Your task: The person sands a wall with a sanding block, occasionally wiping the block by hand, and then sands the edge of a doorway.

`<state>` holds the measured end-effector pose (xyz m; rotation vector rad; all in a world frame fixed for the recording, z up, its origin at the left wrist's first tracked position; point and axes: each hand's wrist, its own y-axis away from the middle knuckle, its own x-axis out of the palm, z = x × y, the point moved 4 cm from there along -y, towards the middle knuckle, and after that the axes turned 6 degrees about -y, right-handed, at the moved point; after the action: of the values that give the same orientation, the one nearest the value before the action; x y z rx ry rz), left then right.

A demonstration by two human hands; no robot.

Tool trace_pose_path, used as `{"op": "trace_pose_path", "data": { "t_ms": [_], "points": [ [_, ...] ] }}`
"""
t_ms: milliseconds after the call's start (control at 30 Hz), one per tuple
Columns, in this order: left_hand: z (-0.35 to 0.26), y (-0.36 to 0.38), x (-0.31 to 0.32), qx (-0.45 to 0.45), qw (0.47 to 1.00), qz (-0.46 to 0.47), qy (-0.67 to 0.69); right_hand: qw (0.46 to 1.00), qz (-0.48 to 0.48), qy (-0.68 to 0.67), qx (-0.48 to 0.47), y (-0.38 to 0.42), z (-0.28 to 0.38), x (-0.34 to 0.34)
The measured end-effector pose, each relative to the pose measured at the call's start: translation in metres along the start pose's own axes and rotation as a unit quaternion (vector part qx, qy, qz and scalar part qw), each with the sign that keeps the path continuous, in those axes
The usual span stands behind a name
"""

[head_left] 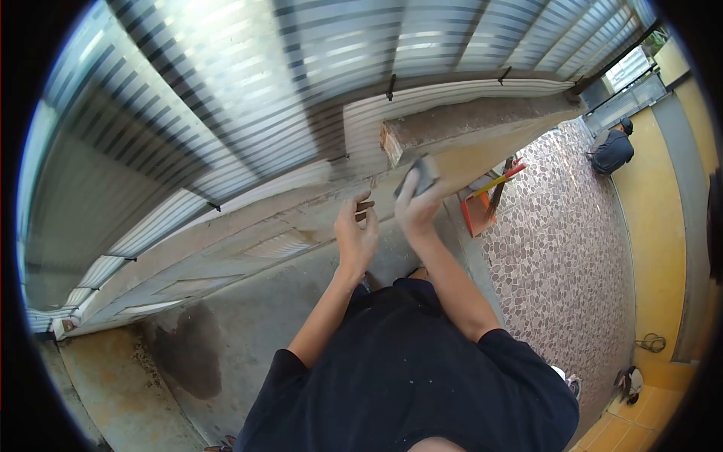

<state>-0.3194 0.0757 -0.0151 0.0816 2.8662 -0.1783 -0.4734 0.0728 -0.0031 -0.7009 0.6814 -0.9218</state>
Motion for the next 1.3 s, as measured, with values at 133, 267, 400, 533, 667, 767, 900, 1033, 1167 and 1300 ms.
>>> {"op": "trace_pose_path", "data": {
  "t_ms": [133,267,400,533,667,767,900,1033,1167,1300],
  "points": [
    [0.006,0.002,-0.003,0.006,1.000,-0.002,-0.013,0.997,-0.060,-0.035,0.046,-0.046,0.003,0.009],
    [0.005,0.001,0.002,-0.001,1.000,-0.002,-0.001,0.997,0.072,0.017,-0.031,0.037,-0.012,0.016],
    [-0.011,0.004,0.003,0.097,0.995,0.014,-0.020,0.989,0.128,0.000,0.080,0.034,0.001,-0.008],
    [-0.026,0.020,0.016,0.178,0.981,0.074,-0.002,0.982,0.159,-0.040,0.091,-0.003,0.040,-0.027],
    [-0.028,0.017,0.008,0.179,0.980,0.077,0.051,0.963,0.238,-0.013,0.123,-0.013,0.060,-0.034],
    [-0.044,0.018,-0.001,0.246,0.958,0.106,-0.098,0.970,0.230,0.034,0.073,-0.026,0.070,-0.040],
    [-0.051,0.023,0.013,0.243,0.966,0.003,-0.084,0.971,0.233,0.037,0.048,-0.043,0.082,-0.036],
    [-0.055,0.011,0.021,0.241,0.956,-0.135,-0.098,0.971,0.230,0.061,0.028,-0.052,0.093,-0.021],
    [-0.054,-0.004,0.029,0.238,0.953,-0.124,-0.139,0.972,0.228,0.044,0.034,-0.066,0.086,-0.014],
    [-0.045,-0.010,0.040,0.240,0.952,-0.156,-0.108,0.967,0.254,0.007,0.013,-0.067,0.080,-0.014]
  ]
}}
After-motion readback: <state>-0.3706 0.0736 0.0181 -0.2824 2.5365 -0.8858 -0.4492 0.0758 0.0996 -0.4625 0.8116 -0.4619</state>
